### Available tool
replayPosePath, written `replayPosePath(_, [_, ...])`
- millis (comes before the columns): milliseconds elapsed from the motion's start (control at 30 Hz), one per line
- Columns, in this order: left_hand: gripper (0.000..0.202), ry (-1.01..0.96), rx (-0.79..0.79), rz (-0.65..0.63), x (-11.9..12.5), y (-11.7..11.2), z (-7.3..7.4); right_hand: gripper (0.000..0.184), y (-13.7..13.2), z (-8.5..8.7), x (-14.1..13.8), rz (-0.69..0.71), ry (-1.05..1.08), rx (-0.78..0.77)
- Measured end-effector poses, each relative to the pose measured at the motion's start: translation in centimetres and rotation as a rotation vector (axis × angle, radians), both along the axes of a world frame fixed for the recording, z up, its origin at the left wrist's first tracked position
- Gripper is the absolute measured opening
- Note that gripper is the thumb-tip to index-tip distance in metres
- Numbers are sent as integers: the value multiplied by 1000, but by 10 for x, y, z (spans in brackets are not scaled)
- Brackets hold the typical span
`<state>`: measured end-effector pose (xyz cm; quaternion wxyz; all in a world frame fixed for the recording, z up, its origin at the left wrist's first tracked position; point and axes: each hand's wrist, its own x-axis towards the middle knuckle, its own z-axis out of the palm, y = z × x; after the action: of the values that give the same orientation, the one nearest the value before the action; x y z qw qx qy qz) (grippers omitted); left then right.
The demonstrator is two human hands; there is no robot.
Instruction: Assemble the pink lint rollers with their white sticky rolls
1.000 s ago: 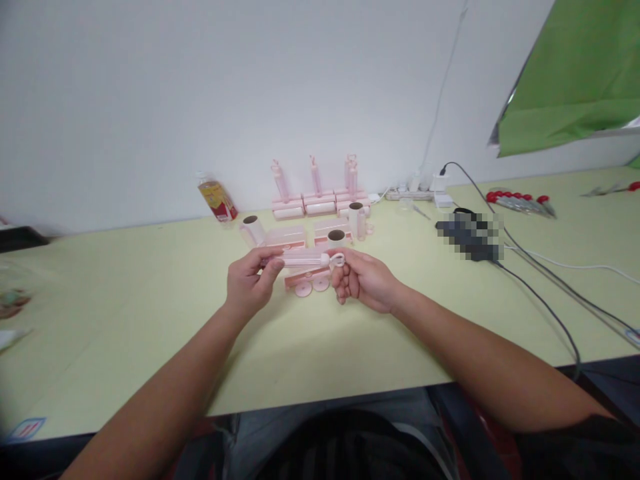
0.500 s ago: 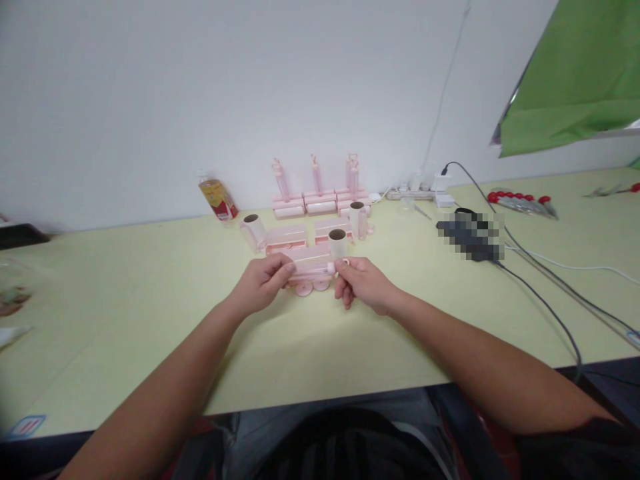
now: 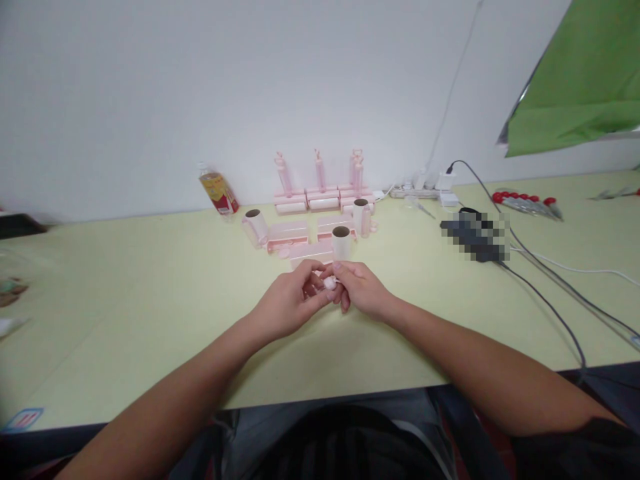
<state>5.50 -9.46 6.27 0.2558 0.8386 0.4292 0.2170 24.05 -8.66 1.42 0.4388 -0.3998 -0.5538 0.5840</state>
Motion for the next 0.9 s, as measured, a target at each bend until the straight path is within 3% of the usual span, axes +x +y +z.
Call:
replayPosePath(233, [35, 170, 139, 148, 1, -6, -5, 46, 2, -7, -6, 68, 96, -30])
replayPosePath(333, [41, 212, 150, 171, 1, -8, -4, 45, -1, -6, -9, 68, 105, -29])
replayPosePath(567, [61, 122, 132, 197, 1, -11, -1, 59, -9, 0, -12, 150, 225, -49])
replayPosePath(900, [58, 79, 123, 219, 4, -11, -2, 71, -10, -7, -17, 149, 203, -37])
